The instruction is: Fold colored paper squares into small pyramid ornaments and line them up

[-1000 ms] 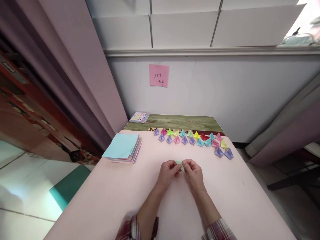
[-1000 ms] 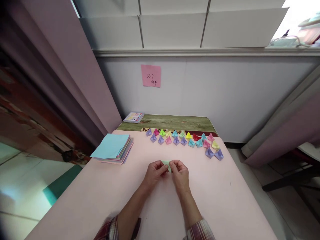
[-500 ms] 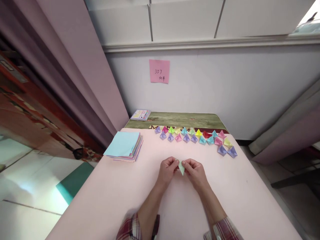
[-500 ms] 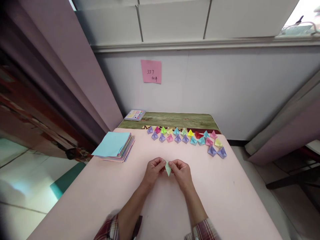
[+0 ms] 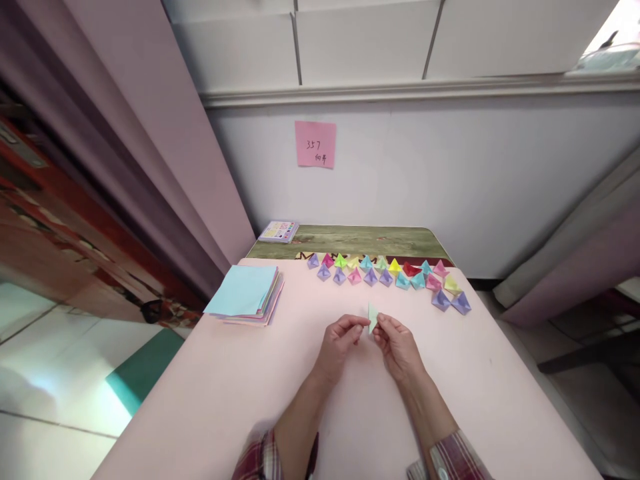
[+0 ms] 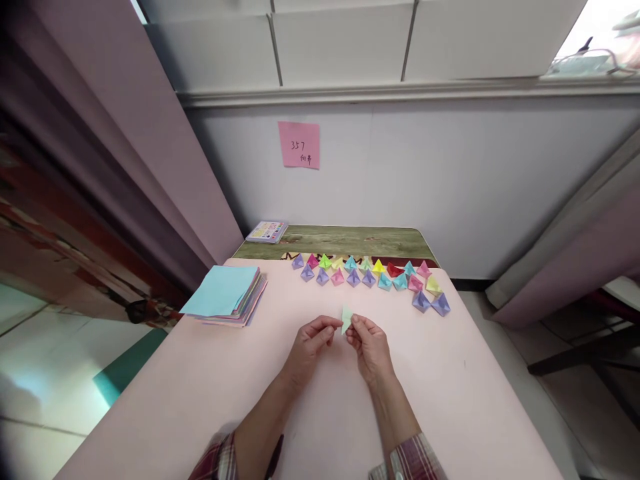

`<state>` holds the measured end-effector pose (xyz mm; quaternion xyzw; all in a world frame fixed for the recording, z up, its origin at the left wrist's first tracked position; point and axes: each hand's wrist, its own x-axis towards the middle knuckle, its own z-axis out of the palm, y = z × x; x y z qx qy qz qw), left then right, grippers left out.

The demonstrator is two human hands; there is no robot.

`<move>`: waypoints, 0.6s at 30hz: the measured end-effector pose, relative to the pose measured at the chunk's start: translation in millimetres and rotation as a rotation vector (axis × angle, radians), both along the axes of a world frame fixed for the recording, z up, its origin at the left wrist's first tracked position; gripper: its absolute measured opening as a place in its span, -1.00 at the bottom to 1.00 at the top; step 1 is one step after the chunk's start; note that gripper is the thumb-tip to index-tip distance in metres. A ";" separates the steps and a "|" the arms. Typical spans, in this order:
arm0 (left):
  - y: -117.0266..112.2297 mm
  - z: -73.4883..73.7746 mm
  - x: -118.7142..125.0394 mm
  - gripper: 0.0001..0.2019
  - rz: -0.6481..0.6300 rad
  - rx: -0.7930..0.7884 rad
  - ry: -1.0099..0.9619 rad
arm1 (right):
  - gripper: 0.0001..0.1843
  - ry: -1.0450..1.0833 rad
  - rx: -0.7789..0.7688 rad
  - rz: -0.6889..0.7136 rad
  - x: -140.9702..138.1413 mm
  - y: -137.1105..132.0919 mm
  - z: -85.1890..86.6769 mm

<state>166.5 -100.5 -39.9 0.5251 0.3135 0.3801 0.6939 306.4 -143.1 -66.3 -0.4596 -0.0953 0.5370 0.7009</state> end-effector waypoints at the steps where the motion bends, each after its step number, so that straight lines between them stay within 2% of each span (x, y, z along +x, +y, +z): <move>1: -0.4 0.8 0.0 -0.77 0.000 0.012 0.000 | -0.68 0.015 0.005 0.001 0.1 0.1 0.3; 12: 2.2 0.2 0.8 -0.77 0.025 -0.032 0.007 | -0.71 -0.009 0.011 0.018 0.6 0.5 -1.8; 15: 3.5 -1.3 2.4 -0.73 0.042 -0.095 0.013 | -0.70 -0.149 0.016 0.019 -1.7 -0.1 -4.7; 18: 5.3 -4.2 3.5 -0.69 0.086 -0.152 0.041 | -0.70 -0.434 0.021 -0.001 -6.0 -1.9 -4.1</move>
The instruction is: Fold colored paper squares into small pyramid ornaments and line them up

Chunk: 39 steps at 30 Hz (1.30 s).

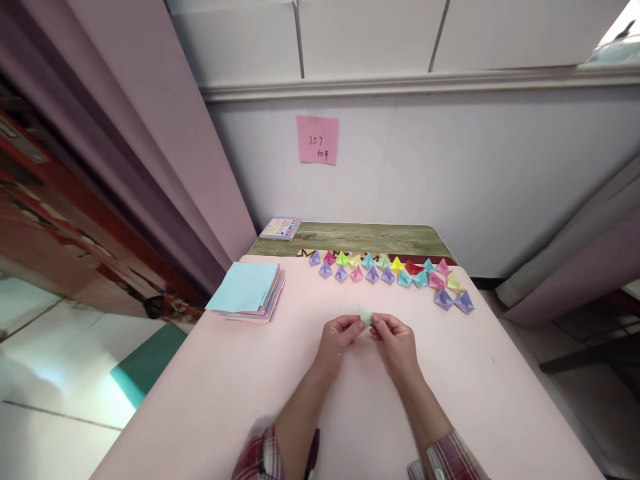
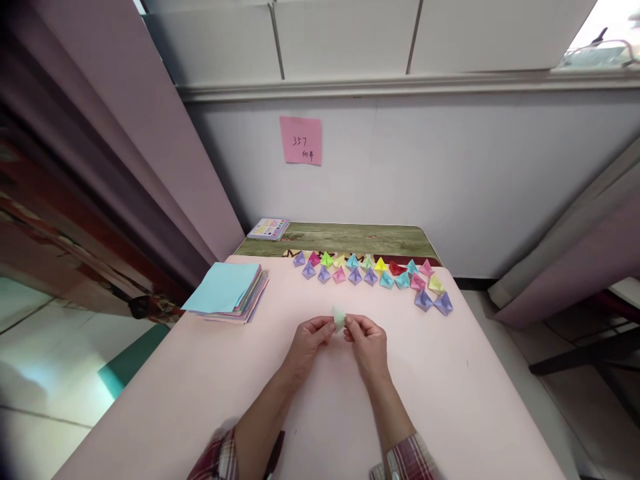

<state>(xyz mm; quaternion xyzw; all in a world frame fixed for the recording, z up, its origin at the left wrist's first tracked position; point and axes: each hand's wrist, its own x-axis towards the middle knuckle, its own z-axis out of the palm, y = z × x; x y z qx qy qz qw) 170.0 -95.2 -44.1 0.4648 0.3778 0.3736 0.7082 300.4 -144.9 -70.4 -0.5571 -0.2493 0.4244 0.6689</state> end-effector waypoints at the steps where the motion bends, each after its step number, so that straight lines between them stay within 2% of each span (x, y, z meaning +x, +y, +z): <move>1: 0.5 -0.9 -0.2 -0.69 0.016 -0.012 0.012 | -0.70 -0.094 0.009 -0.003 -1.6 -0.8 1.0; 3: 1.2 -2.2 -1.5 -0.68 0.030 -0.043 0.018 | -0.72 -0.218 0.043 0.005 -4.6 -2.3 3.3; 5: 1.6 -2.4 -3.7 -0.67 0.003 -0.104 -0.010 | -0.73 -0.231 0.081 0.029 -6.7 -3.3 4.8; 8: 1.8 -1.2 -7.2 -0.68 -0.076 -0.189 -0.082 | -0.72 -0.069 0.111 0.097 -7.3 -3.7 4.8; 13: 2.4 1.8 -10.5 -0.75 -0.217 -0.193 -0.150 | -0.73 0.226 0.079 0.216 -4.0 -3.8 6.5; 16: 3.5 2.4 -11.7 -0.76 -0.267 -0.168 -0.153 | -0.65 0.257 0.024 0.291 -1.0 -4.5 8.7; 18: 4.5 2.5 -12.5 -0.75 -0.273 -0.153 -0.146 | -0.67 0.235 0.008 0.321 1.4 -5.0 8.6; 24: 4.3 2.1 -11.8 -0.71 -0.225 -0.112 -0.125 | -0.68 0.160 0.021 0.302 7.0 -6.4 6.9; 28: 3.5 -3.0 -7.7 -0.66 -0.132 -0.067 -0.117 | -0.65 0.085 0.027 0.267 3.8 -5.4 7.1; 34: 7.0 -9.9 -5.5 -0.43 0.009 -0.026 -0.089 | -0.67 -0.003 0.094 0.204 -4.0 -2.7 3.1; 39: 5.8 -9.5 -4.1 -0.50 0.037 -0.033 -0.067 | -0.69 -0.083 0.102 0.232 -4.5 -2.4 0.7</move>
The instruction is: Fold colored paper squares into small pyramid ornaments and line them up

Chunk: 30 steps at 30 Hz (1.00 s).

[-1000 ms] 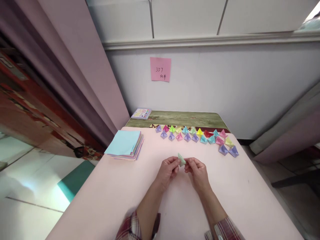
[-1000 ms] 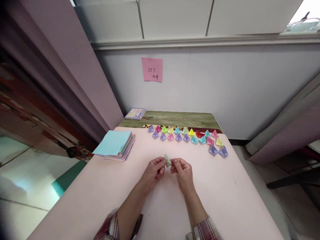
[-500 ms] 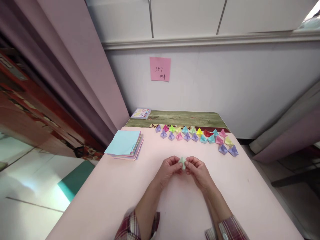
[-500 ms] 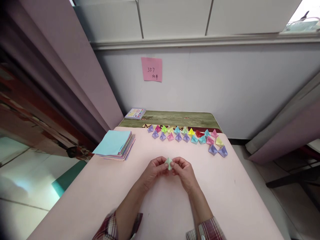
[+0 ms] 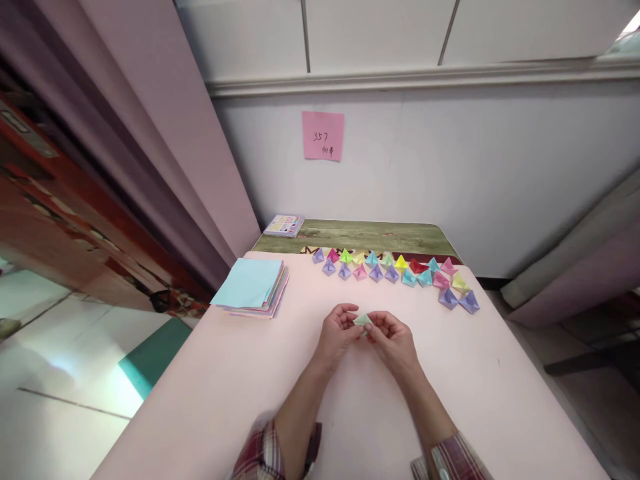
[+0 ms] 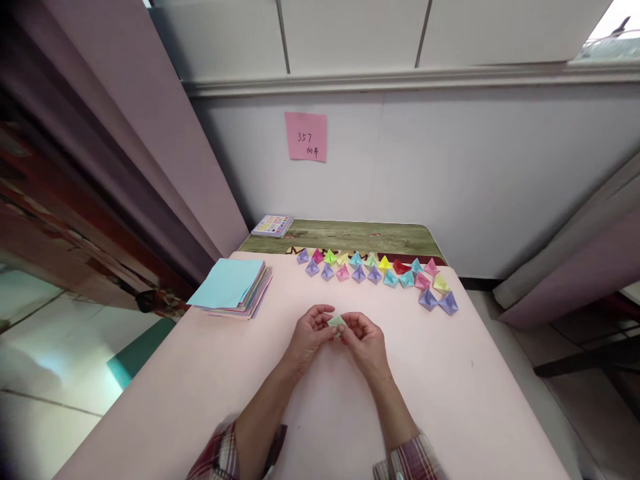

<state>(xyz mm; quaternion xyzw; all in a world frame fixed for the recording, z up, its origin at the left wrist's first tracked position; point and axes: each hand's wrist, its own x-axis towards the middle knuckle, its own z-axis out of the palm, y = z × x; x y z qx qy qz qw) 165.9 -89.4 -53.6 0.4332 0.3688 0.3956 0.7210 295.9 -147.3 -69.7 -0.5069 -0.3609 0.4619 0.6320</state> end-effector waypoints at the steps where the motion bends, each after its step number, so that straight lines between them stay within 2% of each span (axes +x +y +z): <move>1: -0.9 0.2 0.5 -0.55 -0.010 -0.008 0.002 | -0.69 -0.002 0.001 -0.008 -0.1 0.1 0.0; 4: -3.8 0.6 1.6 -0.69 -0.072 -0.051 0.024 | -0.71 -0.011 0.015 -0.059 -1.0 0.5 1.5; 8: -5.4 3.0 1.1 -0.73 -0.113 -0.077 0.051 | -0.71 -0.065 0.016 -0.094 -1.5 -0.1 4.7; 11: -5.5 5.6 0.0 -0.77 -0.115 -0.099 0.048 | -0.77 -0.119 0.046 -0.059 0.9 -1.3 5.6; 15: -6.7 7.1 -0.8 -0.82 -0.114 -0.127 -0.002 | -0.84 -0.217 0.171 0.010 6.0 -3.5 6.7; 19: -8.6 8.7 -1.0 -0.79 -0.134 -0.169 -0.087 | -0.75 -0.326 0.227 0.017 9.0 -6.6 9.5; 25: -8.3 13.2 -4.1 -0.71 -0.211 -0.175 -0.167 | -0.66 -0.544 0.304 -0.054 12.9 -9.8 7.9; 30: -7.3 13.3 -4.1 -0.67 -0.219 -0.148 -0.158 | -0.65 -0.570 0.302 -0.080 14.3 -10.5 6.1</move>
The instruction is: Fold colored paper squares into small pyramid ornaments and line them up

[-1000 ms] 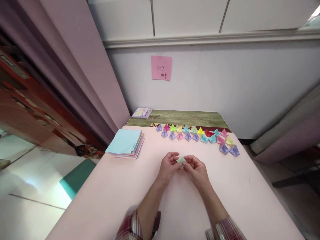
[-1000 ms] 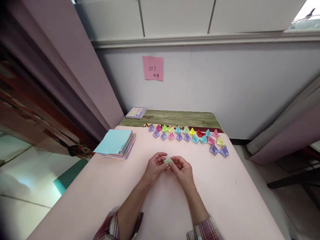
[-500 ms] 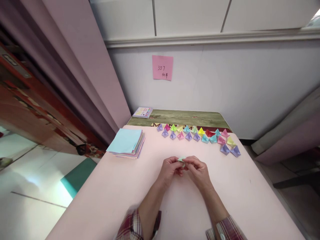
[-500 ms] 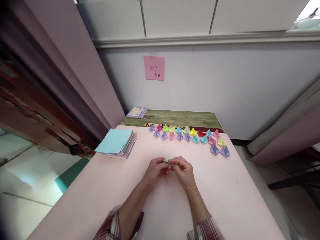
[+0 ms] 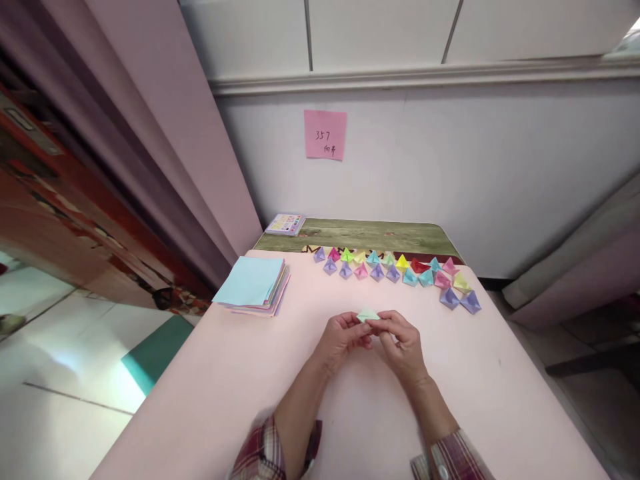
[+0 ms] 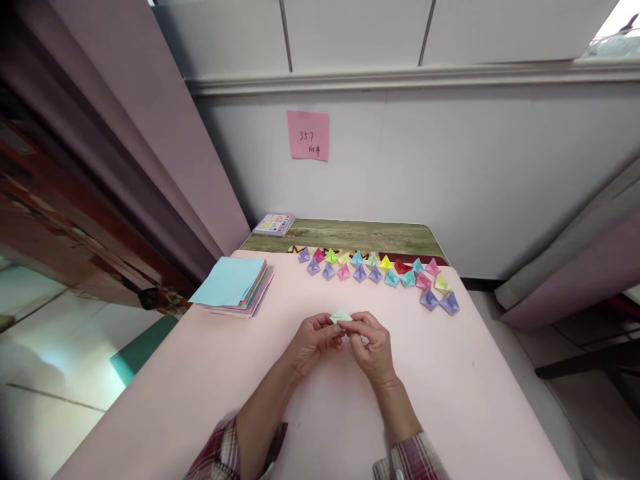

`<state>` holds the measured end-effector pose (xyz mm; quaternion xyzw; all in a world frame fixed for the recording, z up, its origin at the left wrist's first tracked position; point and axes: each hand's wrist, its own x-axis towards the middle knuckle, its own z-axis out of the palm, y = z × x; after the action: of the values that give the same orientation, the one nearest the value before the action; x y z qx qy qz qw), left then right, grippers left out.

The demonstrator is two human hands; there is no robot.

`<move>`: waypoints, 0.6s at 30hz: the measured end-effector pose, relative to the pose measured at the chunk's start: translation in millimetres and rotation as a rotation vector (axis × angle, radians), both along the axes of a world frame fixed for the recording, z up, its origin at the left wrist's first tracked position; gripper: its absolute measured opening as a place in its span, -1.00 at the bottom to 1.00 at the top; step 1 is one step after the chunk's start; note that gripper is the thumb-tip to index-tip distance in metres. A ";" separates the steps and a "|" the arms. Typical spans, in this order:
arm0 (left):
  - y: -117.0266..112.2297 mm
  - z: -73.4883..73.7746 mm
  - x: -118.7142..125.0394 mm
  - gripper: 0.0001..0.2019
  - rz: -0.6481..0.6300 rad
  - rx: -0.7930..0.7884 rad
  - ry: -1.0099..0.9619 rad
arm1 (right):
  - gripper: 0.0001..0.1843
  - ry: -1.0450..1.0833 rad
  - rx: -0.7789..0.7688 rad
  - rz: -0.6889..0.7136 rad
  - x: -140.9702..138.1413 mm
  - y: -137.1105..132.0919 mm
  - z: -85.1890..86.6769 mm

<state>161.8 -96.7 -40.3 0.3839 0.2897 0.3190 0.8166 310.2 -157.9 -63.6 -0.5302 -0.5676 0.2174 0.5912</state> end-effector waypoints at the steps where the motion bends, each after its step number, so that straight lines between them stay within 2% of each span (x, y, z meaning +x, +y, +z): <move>1: 0.1 -0.4 0.6 -0.66 0.019 0.003 0.017 | -0.66 0.022 -0.007 0.013 -0.4 0.0 0.4; 4: 0.5 -1.9 1.9 -0.63 0.060 0.029 0.063 | -0.72 0.123 -0.040 0.051 -2.2 0.8 2.8; 9: 2.4 -2.5 1.8 -0.69 0.074 0.155 0.145 | -0.76 0.236 -0.100 -0.016 -4.4 4.7 2.4; 18: 3.5 -3.5 -0.2 -0.73 0.041 0.290 0.196 | -0.72 0.104 -0.137 0.055 0.8 5.8 -1.3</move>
<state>161.7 -93.2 -43.8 0.5209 0.3267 0.3351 0.7139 311.0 -152.0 -64.9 -0.5416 -0.5342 0.2993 0.5760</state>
